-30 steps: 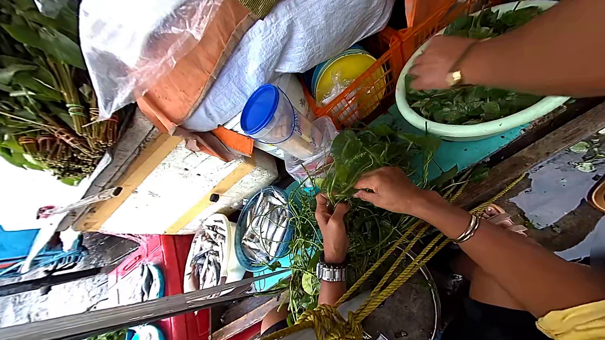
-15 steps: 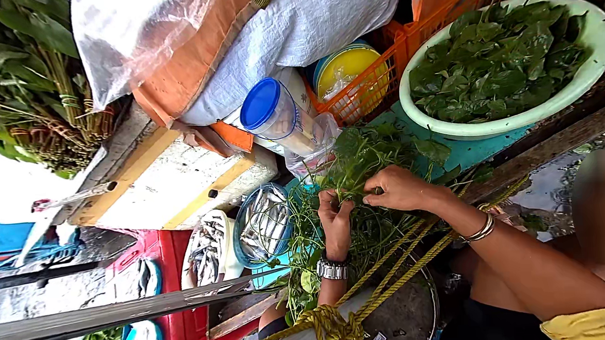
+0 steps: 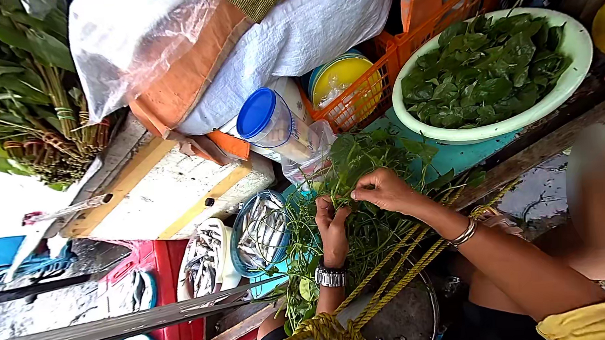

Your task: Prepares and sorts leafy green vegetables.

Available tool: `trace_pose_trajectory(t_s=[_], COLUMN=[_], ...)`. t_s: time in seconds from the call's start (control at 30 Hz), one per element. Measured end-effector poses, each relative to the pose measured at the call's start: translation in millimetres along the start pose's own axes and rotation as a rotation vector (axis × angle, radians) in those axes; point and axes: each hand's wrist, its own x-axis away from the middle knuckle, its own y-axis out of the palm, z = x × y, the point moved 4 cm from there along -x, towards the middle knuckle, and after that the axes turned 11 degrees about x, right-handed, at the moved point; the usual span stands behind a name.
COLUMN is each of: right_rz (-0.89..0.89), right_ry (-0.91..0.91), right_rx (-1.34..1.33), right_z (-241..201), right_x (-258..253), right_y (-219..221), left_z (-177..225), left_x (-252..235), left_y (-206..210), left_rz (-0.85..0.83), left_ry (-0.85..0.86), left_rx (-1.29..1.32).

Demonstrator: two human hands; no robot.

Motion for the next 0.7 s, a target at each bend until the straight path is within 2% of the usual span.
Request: trace_pose_trajectory(t_s=[0.1,0.3,0.47,0.6,0.7], right_rz=[-0.072,-0.184,-0.115,-0.019,-0.011], right_ry=[-0.049,-0.056,-0.046,0.007,0.062], right_rx=[0.128,0.181,0.235,0.199,0.206], right_z=[-2.2,-0.3,-2.1,-3.1,-1.4], right_x=[2.1,4.7,3.7,2.6,1.6], right_y=[-4.2,-3.5,-2.8,-2.9,-3.5], left_z=[-1.2,-1.8,-0.5,-0.4,-1.7], left_x=[-1.0,0.5,1.2,-0.6,-1.0], left_y=[-2.4,-0.3,-0.8,0.7,0.4], left_rz=[-0.015,-0.005,0.009,-0.007,-0.01], left_ry=[0.028,0.024,0.034,0.04,0.059], left_rx=[-0.01,-0.031,-0.022,-0.028,-0.077])
